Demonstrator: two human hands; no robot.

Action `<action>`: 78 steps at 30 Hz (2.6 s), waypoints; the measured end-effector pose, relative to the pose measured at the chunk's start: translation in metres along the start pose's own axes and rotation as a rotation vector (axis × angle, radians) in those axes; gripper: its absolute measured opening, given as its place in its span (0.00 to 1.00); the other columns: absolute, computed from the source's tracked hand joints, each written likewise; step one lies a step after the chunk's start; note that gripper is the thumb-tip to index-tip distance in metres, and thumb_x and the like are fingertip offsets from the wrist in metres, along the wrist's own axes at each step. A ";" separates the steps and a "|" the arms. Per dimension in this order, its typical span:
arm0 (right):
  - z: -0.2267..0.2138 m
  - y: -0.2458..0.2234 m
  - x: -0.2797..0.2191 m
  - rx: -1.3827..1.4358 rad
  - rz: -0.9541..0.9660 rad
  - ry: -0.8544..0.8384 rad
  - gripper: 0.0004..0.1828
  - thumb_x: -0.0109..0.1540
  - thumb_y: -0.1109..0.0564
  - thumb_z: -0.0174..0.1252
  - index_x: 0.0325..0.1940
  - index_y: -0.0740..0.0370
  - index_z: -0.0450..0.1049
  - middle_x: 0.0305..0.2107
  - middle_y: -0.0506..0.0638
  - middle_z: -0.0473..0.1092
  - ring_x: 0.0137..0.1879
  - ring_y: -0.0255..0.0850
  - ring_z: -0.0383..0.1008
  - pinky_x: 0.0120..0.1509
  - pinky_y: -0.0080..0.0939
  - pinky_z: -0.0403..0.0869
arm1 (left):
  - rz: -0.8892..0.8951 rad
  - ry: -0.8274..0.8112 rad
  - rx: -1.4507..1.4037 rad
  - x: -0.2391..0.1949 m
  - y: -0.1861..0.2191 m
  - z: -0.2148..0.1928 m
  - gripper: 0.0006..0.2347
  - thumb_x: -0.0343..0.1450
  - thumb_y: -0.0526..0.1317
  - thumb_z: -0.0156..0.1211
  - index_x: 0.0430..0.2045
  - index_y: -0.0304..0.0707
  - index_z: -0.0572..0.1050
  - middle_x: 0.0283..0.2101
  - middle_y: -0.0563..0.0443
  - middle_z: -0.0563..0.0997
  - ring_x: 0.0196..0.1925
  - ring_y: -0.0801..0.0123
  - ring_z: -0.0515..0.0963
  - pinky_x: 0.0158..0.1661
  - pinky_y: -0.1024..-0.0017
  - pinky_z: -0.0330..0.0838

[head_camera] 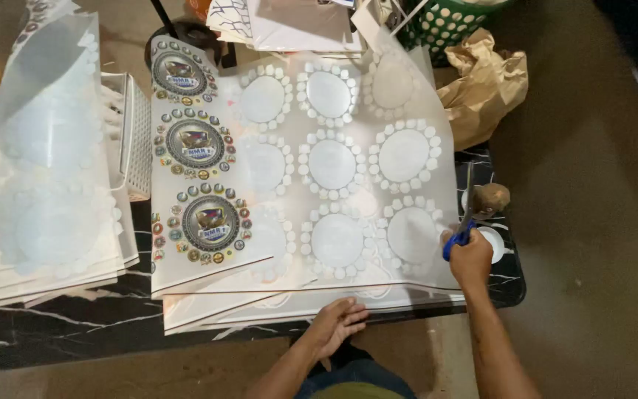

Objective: Cutting printed sticker sheets into strips using scissors.

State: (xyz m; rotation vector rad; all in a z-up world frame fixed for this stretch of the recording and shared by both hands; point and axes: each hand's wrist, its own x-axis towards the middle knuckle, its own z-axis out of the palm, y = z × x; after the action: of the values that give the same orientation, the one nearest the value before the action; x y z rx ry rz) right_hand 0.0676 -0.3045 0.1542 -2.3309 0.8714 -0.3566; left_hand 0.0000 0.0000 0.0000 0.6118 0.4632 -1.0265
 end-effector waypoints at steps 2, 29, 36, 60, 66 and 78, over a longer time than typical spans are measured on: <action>0.008 0.030 0.023 -0.092 -0.026 -0.016 0.19 0.59 0.49 0.70 0.34 0.67 0.74 0.24 0.63 0.73 0.30 0.58 0.73 0.37 0.55 0.70 | 0.020 0.005 -0.084 0.018 -0.005 0.005 0.26 0.73 0.44 0.58 0.63 0.26 0.61 0.66 0.31 0.69 0.68 0.48 0.71 0.63 0.54 0.68; -0.059 0.094 -0.177 0.095 0.409 -0.812 0.15 0.54 0.59 0.70 0.42 0.66 0.76 0.23 0.50 0.74 0.29 0.34 0.71 0.35 0.37 0.72 | 0.177 0.257 -0.100 0.065 -0.010 0.069 0.14 0.73 0.43 0.59 0.39 0.24 0.74 0.39 0.39 0.82 0.41 0.58 0.84 0.42 0.65 0.79; -0.036 0.092 -0.203 0.602 0.874 -1.037 0.22 0.61 0.48 0.63 0.50 0.69 0.78 0.29 0.51 0.74 0.32 0.38 0.78 0.38 0.39 0.77 | 0.222 0.272 0.028 0.072 -0.018 0.049 0.14 0.72 0.44 0.66 0.33 0.26 0.77 0.31 0.45 0.81 0.31 0.68 0.79 0.33 0.70 0.74; 0.039 0.090 -0.218 0.901 0.692 -0.843 0.18 0.64 0.49 0.60 0.48 0.67 0.76 0.25 0.47 0.70 0.26 0.34 0.69 0.29 0.34 0.70 | 0.181 0.240 0.080 0.050 -0.017 0.055 0.17 0.72 0.51 0.58 0.28 0.32 0.78 0.26 0.51 0.80 0.23 0.71 0.76 0.27 0.74 0.68; 0.034 0.073 -0.202 0.893 0.758 -0.823 0.17 0.63 0.50 0.60 0.48 0.67 0.77 0.24 0.48 0.71 0.25 0.35 0.69 0.28 0.35 0.69 | 0.242 0.269 0.383 0.033 -0.014 0.056 0.20 0.74 0.52 0.59 0.29 0.28 0.79 0.26 0.54 0.78 0.26 0.74 0.73 0.29 0.74 0.68; 0.053 0.084 -0.196 0.953 0.717 -0.849 0.15 0.63 0.50 0.60 0.46 0.65 0.76 0.22 0.46 0.69 0.24 0.35 0.67 0.27 0.35 0.67 | 0.267 0.293 0.420 0.035 -0.025 0.045 0.20 0.74 0.53 0.58 0.26 0.31 0.79 0.24 0.53 0.78 0.25 0.74 0.74 0.29 0.74 0.68</action>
State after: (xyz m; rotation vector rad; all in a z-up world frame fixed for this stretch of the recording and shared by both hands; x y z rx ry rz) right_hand -0.0970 -0.1993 0.0534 -1.0054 0.7668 0.4290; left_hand -0.0033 -0.0617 0.0056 1.1782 0.4081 -0.7826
